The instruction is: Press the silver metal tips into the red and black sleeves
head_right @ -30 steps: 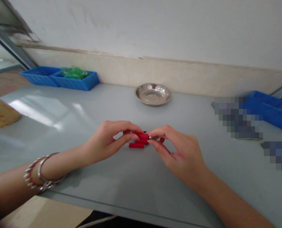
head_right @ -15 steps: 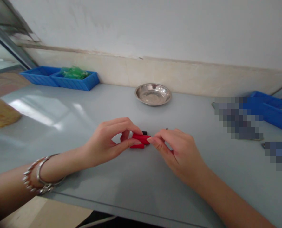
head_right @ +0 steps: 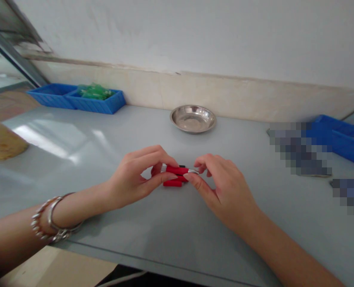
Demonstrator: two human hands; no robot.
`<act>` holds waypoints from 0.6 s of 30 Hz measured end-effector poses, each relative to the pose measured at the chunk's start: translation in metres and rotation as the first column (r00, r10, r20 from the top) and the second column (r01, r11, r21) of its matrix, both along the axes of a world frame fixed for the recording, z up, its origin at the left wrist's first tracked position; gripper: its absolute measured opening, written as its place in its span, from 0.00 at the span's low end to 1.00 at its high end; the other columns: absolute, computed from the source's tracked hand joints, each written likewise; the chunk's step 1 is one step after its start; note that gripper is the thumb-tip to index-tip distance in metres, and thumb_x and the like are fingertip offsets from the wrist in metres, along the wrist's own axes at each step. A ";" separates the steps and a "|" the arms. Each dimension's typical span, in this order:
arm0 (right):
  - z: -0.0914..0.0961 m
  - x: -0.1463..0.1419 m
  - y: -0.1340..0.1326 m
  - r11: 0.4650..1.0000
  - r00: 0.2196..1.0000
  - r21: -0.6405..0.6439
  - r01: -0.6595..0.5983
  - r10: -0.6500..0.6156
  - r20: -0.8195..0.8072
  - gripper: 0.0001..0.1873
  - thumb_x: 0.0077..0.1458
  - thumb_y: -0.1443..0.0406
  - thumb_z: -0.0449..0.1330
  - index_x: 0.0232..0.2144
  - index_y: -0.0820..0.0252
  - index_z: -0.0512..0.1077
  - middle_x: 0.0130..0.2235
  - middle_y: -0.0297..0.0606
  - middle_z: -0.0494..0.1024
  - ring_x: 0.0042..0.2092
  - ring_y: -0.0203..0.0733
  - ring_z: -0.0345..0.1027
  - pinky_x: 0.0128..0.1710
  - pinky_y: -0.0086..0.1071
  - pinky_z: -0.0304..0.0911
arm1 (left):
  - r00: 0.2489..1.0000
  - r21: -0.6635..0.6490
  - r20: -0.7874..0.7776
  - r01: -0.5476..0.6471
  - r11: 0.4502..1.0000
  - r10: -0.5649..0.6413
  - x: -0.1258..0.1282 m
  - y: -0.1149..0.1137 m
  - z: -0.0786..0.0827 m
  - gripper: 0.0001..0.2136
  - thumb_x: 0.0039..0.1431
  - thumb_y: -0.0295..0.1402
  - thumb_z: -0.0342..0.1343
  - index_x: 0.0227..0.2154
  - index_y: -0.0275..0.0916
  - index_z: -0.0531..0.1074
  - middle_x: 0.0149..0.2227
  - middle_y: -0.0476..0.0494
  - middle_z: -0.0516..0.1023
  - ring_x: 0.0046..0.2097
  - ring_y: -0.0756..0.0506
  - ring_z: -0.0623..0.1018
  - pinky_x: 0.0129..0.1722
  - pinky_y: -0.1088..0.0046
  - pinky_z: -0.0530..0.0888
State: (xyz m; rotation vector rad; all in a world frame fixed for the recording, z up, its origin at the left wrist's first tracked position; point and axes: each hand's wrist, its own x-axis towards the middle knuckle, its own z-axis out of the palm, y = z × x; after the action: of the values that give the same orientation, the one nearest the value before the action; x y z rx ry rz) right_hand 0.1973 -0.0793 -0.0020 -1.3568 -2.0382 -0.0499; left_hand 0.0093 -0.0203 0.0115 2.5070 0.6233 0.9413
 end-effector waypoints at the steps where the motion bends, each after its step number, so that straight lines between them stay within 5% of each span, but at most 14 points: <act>1: 0.000 0.000 0.000 1.000 1.000 0.010 -0.007 0.007 -0.006 0.08 0.56 0.61 0.52 0.31 0.60 0.64 0.27 0.34 0.69 0.30 0.36 0.63 0.29 0.29 0.56 | 1.000 0.000 0.002 -0.001 1.000 0.001 0.000 0.000 0.000 0.04 0.54 0.27 0.54 0.32 0.32 0.70 0.29 0.47 0.70 0.27 0.55 0.67 0.28 0.81 0.66; 9: 0.001 -0.001 0.001 0.997 0.998 -0.031 -0.070 0.070 0.006 0.17 0.60 0.61 0.44 0.21 0.59 0.62 0.20 0.33 0.65 0.25 0.36 0.58 0.26 0.31 0.52 | 0.999 0.025 -0.043 0.004 1.000 -0.003 -0.001 -0.002 0.000 0.04 0.54 0.26 0.53 0.33 0.34 0.70 0.29 0.48 0.69 0.28 0.54 0.68 0.28 0.81 0.66; 18: 0.002 0.005 0.001 0.995 0.994 0.012 -0.103 0.103 0.026 0.02 0.56 0.66 0.52 0.33 0.59 0.64 0.28 0.34 0.69 0.32 0.36 0.63 0.31 0.30 0.56 | 0.999 0.051 -0.010 -0.039 0.998 0.039 0.000 -0.001 0.001 0.03 0.54 0.27 0.53 0.32 0.34 0.70 0.29 0.48 0.69 0.26 0.56 0.66 0.27 0.81 0.66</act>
State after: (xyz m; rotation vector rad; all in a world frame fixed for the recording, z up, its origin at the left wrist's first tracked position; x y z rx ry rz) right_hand 0.2020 -0.0779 -0.0003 -1.2469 -2.1223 -0.0353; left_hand 0.0093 -0.0214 0.0129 2.5553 0.6618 0.9695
